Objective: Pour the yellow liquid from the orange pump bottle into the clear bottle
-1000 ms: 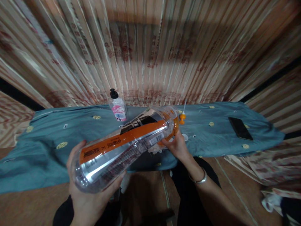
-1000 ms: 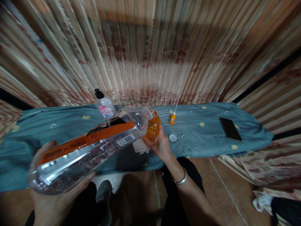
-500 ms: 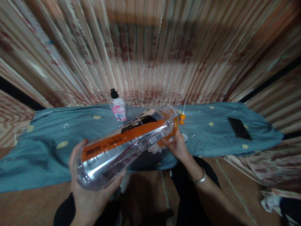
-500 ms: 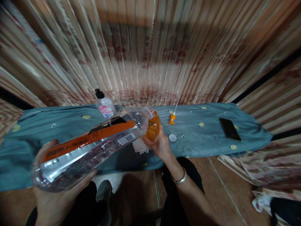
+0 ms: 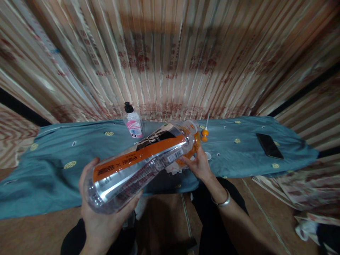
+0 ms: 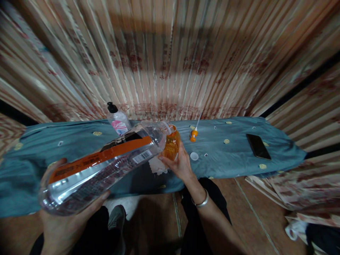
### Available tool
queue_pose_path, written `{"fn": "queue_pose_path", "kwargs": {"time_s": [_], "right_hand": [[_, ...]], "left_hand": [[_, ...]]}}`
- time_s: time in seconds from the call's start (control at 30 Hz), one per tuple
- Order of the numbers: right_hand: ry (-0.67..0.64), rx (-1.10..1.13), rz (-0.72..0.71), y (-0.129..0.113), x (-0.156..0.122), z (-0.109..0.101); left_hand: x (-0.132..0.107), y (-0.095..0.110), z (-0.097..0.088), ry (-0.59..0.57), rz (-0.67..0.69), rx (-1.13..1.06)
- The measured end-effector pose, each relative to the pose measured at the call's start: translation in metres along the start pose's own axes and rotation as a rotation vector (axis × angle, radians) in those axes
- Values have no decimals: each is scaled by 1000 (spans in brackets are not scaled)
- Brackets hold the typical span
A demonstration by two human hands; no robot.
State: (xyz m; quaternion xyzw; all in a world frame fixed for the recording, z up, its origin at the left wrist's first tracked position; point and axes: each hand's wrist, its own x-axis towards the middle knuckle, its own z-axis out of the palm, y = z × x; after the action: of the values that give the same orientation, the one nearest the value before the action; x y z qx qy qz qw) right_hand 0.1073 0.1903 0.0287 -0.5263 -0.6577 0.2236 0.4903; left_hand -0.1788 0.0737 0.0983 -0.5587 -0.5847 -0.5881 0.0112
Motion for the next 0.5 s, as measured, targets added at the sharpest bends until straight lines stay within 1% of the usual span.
{"fn": "queue_pose_path", "kwargs": {"time_s": [0.1, 0.33, 0.5], "right_hand": [[23, -12, 11, -2, 2, 1], [56, -45, 89, -8, 9, 2], [39, -14, 79, -10, 12, 4]], "left_hand": [[0, -2, 1, 9, 23, 12], [1, -2, 0, 2, 39, 12], [0, -4, 1, -12, 46, -21]]}}
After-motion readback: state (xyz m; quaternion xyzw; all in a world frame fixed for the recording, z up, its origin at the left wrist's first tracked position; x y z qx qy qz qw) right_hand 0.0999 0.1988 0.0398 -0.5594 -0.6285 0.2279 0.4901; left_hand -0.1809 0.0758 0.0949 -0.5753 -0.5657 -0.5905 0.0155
